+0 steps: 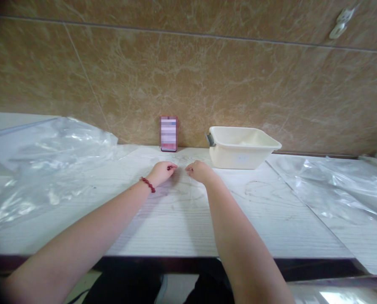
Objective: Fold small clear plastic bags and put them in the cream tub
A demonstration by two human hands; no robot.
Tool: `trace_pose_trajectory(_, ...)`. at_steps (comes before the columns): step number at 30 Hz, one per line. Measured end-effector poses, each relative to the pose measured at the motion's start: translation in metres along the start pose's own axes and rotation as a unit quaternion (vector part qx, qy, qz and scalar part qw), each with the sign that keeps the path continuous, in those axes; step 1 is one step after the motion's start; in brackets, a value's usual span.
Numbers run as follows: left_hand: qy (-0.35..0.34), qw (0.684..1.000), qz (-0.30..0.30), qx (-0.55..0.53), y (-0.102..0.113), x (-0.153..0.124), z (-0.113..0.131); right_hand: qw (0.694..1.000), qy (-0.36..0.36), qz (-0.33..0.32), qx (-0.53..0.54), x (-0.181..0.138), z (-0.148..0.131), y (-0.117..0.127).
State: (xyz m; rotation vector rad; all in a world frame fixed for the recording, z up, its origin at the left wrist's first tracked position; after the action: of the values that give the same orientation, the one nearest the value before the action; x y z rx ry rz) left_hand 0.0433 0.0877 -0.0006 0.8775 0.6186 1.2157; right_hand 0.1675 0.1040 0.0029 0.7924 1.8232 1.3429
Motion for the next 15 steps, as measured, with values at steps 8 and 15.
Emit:
trace_pose_trajectory(8, -0.002, 0.999, 0.009, 0.053, 0.0028, -0.0013, 0.0017, 1.0, 0.004, -0.018, 0.016, -0.0022, 0.0021, -0.0017)
trace_pose_trajectory(15, -0.008, 0.996, 0.01, 0.087, 0.0044, -0.0027, 0.0028, 1.0, -0.02, 0.005, 0.023, -0.0007, 0.0065, 0.0014)
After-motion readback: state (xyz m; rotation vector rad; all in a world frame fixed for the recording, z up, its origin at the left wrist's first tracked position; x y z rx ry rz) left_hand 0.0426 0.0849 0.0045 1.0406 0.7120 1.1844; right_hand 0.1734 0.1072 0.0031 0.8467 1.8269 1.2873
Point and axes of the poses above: each hand's wrist, its own x-axis towards the middle knuckle, its own y-axis out of the back of the hand, z = x × y, the point moved 7 cm from there along x, towards the middle knuckle, and after that the axes turned 15 degrees about -z, right-handed, at the moved point
